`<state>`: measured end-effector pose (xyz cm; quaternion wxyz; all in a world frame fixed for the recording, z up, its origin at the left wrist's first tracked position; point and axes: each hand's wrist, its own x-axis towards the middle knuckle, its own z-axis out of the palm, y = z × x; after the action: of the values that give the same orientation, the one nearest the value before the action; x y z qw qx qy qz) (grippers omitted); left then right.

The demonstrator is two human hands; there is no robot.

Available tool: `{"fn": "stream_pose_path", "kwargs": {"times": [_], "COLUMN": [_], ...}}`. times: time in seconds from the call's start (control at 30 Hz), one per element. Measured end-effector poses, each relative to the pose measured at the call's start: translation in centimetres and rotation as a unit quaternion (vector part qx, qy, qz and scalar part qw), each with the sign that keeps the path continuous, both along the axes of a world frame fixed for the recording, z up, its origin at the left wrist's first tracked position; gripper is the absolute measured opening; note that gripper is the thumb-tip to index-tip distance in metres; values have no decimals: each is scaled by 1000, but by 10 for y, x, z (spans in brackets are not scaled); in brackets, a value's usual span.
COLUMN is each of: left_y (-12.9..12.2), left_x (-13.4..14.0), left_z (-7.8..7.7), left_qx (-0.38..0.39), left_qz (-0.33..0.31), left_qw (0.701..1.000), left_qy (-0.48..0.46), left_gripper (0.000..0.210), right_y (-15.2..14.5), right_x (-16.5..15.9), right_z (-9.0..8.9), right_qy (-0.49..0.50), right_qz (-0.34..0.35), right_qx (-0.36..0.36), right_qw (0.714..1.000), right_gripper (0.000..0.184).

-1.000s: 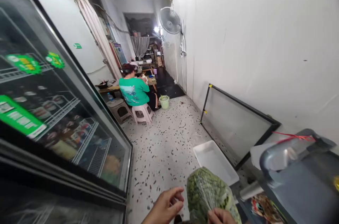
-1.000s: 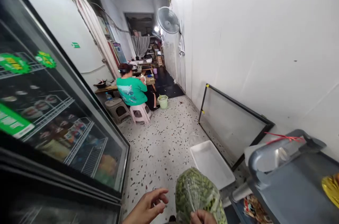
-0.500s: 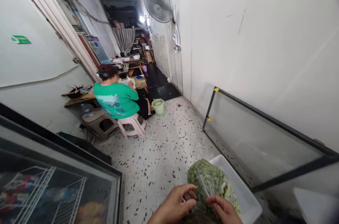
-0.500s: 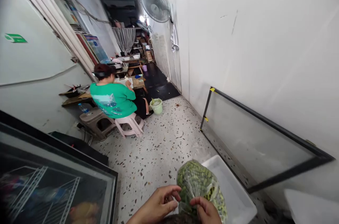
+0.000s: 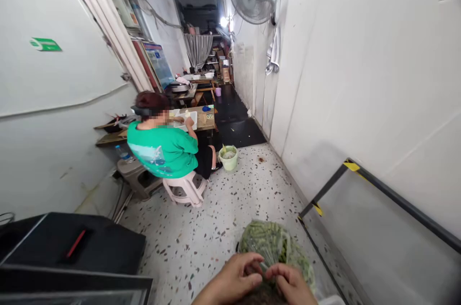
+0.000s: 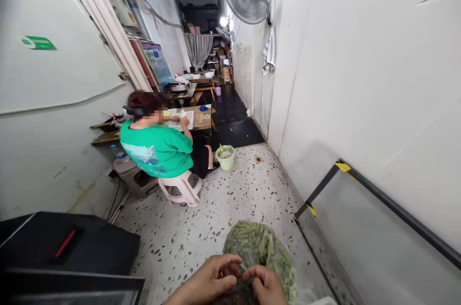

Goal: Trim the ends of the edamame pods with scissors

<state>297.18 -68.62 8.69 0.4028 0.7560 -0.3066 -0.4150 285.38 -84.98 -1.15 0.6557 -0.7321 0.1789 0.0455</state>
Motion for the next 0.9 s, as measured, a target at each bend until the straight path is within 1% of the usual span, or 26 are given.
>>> {"fn": "stream_pose_path", "kwargs": {"times": [0.03, 0.1, 0.2, 0.3, 0.37, 0.4, 0.47, 0.53, 0.63, 0.7, 0.8, 0.9], "left_y": [-13, -42, -90, -138, -167, -180, -205, -229, -269, -295, -329, -350], "left_x": [31, 92, 179, 252, 295, 316, 361, 410, 486, 535, 604, 668], "left_z": [-2, -1, 10, 26, 31, 30, 21, 5, -22, -34, -40, -42], "left_qx": [0, -4, -8, -17, -23, -22, -12, 6, 35, 55, 71, 74], "left_qz": [-15, -38, -72, -102, -119, -125, -121, -100, -52, -12, 45, 98], "left_qw": [1000, 999, 997, 994, 992, 992, 992, 994, 996, 996, 992, 986], "left_qy": [-3, -7, -20, -27, -19, -15, -17, -32, -59, -73, -97, -116], "left_gripper": [45, 45, 45, 47, 49, 49, 47, 46, 48, 49, 50, 49], "right_y": [-13, -40, -77, -110, -133, -146, -175, -211, -273, -315, -367, -402], "right_x": [25, 72, 135, 191, 228, 247, 288, 334, 410, 463, 540, 610], "right_z": [1, 10, 33, 51, 56, 55, 51, 46, 43, 47, 60, 70], "right_qy": [-6, -14, -6, 11, 21, 24, 27, 25, 23, 25, 25, 16], "right_qz": [-9, -25, -42, -87, -119, -131, -135, -128, -105, -82, -3, 75], "right_qx": [-12, -35, -43, -37, -34, -33, -33, -35, -48, -61, -81, -93], "right_qw": [1000, 999, 998, 996, 992, 991, 990, 991, 993, 994, 996, 993], "right_gripper": [36, 35, 40, 53, 60, 62, 65, 65, 63, 62, 59, 56]}}
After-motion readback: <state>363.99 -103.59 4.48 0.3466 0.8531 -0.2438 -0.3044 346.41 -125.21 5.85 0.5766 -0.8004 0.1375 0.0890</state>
